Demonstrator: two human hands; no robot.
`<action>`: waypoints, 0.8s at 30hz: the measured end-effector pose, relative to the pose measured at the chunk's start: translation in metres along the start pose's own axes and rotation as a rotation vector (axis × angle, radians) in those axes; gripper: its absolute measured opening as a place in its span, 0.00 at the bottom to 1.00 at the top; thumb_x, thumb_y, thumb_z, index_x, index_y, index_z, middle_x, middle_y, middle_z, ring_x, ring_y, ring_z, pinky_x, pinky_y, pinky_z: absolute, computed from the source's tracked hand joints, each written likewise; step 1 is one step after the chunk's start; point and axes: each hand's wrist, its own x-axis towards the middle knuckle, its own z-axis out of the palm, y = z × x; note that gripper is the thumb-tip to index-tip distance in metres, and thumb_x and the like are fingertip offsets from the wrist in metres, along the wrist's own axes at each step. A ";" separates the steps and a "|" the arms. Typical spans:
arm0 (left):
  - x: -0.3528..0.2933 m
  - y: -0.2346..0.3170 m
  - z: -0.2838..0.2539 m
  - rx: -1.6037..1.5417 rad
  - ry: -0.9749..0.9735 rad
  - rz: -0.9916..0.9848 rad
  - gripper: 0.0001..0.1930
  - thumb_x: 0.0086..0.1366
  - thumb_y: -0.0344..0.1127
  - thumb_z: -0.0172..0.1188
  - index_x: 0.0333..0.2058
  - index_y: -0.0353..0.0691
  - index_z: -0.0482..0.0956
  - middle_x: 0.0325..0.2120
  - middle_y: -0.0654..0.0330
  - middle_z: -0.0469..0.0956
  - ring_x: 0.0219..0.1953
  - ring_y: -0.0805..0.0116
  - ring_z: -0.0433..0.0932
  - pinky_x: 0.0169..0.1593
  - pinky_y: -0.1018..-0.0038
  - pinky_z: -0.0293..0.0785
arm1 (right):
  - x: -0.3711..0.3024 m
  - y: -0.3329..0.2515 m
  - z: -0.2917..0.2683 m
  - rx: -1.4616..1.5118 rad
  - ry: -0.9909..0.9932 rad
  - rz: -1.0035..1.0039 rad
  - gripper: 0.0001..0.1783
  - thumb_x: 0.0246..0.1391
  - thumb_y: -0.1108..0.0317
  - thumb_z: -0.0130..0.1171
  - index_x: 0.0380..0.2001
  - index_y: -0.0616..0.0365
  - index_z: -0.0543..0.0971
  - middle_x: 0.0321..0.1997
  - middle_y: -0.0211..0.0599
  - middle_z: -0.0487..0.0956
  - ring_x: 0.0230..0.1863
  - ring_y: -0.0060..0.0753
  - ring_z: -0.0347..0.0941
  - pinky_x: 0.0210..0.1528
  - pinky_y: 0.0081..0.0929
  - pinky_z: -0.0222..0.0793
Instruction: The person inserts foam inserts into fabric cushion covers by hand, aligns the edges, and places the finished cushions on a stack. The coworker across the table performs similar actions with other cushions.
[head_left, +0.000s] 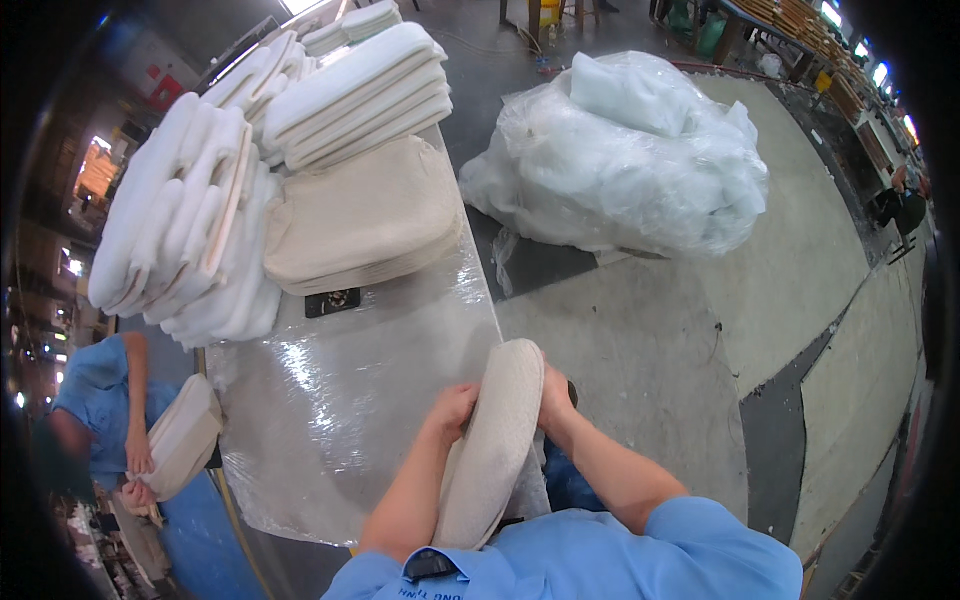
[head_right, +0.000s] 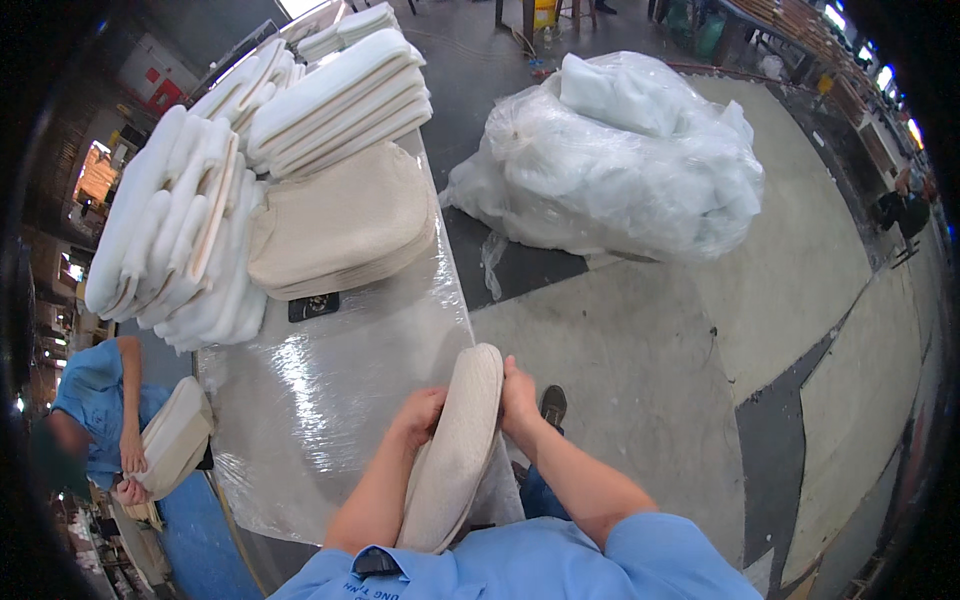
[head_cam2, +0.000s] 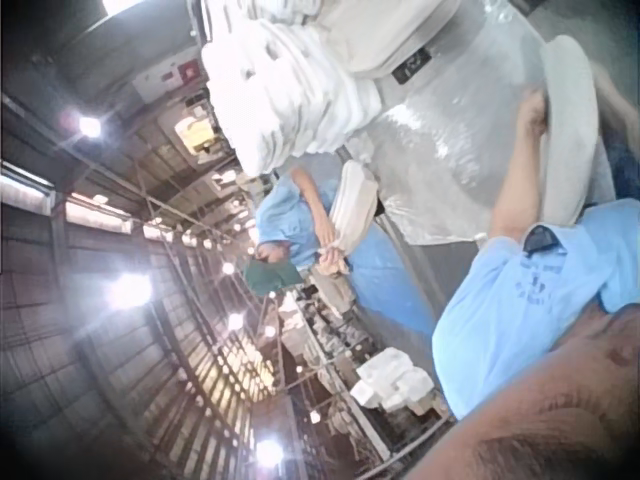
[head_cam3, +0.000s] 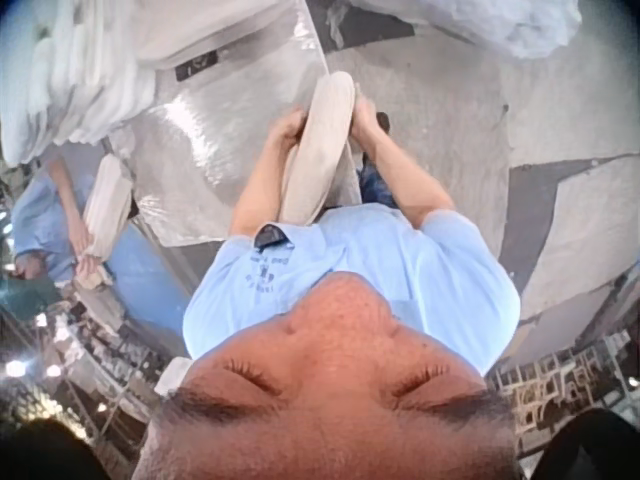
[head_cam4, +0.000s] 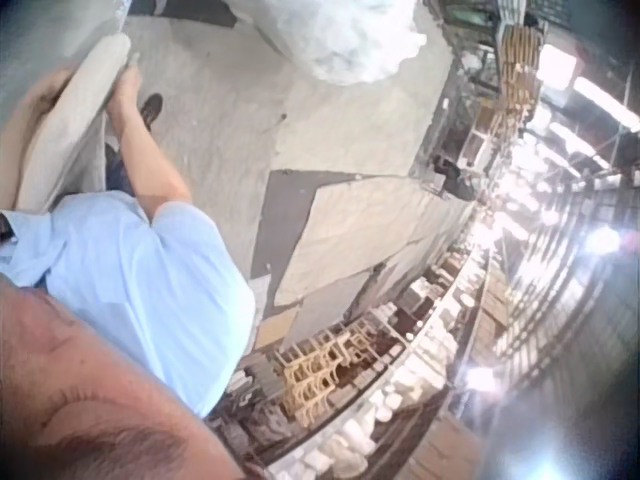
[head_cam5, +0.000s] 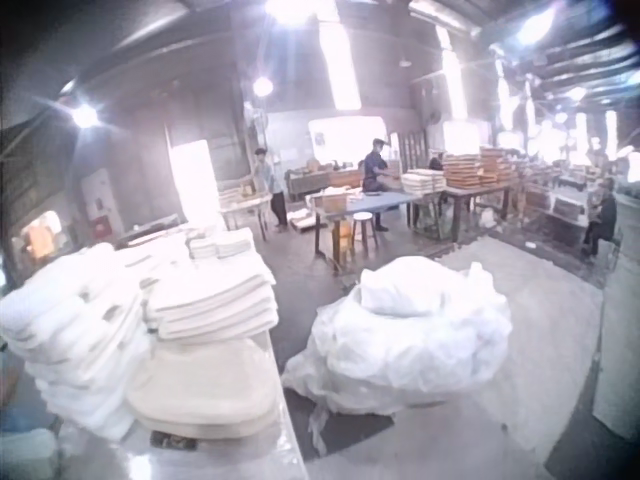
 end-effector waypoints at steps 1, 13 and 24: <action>0.001 -0.003 0.001 -0.012 0.041 0.012 0.16 0.75 0.45 0.62 0.48 0.37 0.85 0.36 0.63 0.86 0.35 0.73 0.82 0.39 0.72 0.78 | -0.006 0.004 -0.001 -0.085 -0.019 -0.065 0.31 0.78 0.44 0.46 0.59 0.63 0.78 0.56 0.45 0.83 0.55 0.41 0.81 0.58 0.41 0.76; 0.004 0.003 0.048 0.120 0.426 0.341 0.13 0.77 0.41 0.58 0.38 0.35 0.77 0.28 0.64 0.79 0.32 0.74 0.73 0.39 0.71 0.72 | -0.013 0.029 -0.049 0.042 -0.094 0.065 0.31 0.78 0.42 0.44 0.44 0.59 0.83 0.37 0.36 0.86 0.37 0.32 0.83 0.43 0.35 0.80; 0.026 0.036 0.084 0.355 0.514 0.512 0.13 0.77 0.40 0.57 0.36 0.35 0.74 0.25 0.53 0.74 0.31 0.65 0.73 0.39 0.66 0.72 | -0.020 0.037 -0.065 0.144 -0.047 0.183 0.32 0.78 0.41 0.43 0.41 0.59 0.84 0.36 0.36 0.86 0.36 0.31 0.83 0.42 0.34 0.79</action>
